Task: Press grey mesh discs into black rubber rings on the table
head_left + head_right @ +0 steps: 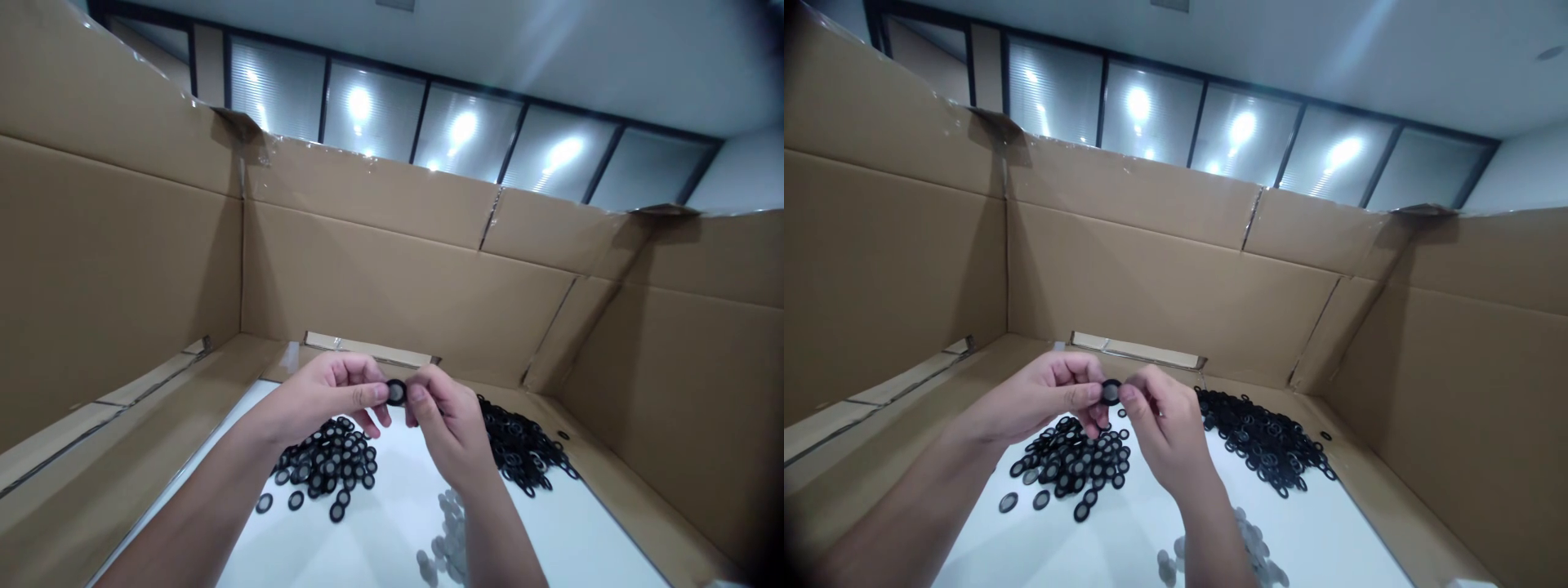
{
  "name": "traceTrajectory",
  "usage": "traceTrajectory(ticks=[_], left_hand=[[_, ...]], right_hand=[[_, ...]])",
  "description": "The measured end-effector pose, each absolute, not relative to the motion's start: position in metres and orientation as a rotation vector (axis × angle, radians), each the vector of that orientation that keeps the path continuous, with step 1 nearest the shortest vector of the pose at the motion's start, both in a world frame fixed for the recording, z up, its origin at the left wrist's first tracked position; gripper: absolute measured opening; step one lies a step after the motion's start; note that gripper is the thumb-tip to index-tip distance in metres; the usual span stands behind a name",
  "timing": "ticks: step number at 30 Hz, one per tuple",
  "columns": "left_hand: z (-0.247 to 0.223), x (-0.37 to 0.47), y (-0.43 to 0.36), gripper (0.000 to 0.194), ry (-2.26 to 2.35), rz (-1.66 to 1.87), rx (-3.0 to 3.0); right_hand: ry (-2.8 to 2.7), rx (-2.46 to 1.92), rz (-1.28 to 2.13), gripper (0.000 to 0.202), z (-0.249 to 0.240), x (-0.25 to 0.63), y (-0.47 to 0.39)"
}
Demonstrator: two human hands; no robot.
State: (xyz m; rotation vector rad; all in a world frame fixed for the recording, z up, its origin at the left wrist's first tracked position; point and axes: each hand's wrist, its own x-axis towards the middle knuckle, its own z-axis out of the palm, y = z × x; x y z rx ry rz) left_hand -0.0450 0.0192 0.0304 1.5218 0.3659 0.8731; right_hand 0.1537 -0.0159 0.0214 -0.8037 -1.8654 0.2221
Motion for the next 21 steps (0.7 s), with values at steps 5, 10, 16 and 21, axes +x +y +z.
traceTrajectory(ticks=[5,10,16,21], left_hand=[[0.029,-0.043,0.023,0.025,0.355,0.915,1.524],[0.030,-0.041,0.023,0.023,0.408,0.935,1.568],[0.035,-0.042,0.016,0.017,0.505,1.002,1.652],[0.039,-0.040,0.014,0.021,0.527,0.929,1.639]], right_hand=[[-1.954,-0.777,0.189,0.022,0.029,0.161,-0.019],[-1.888,-0.781,0.106,0.012,0.028,0.156,-0.020],[-1.847,-0.797,0.126,0.016,0.027,0.150,-0.020],[-2.009,-0.712,0.124,0.029,0.026,0.155,-0.021]])
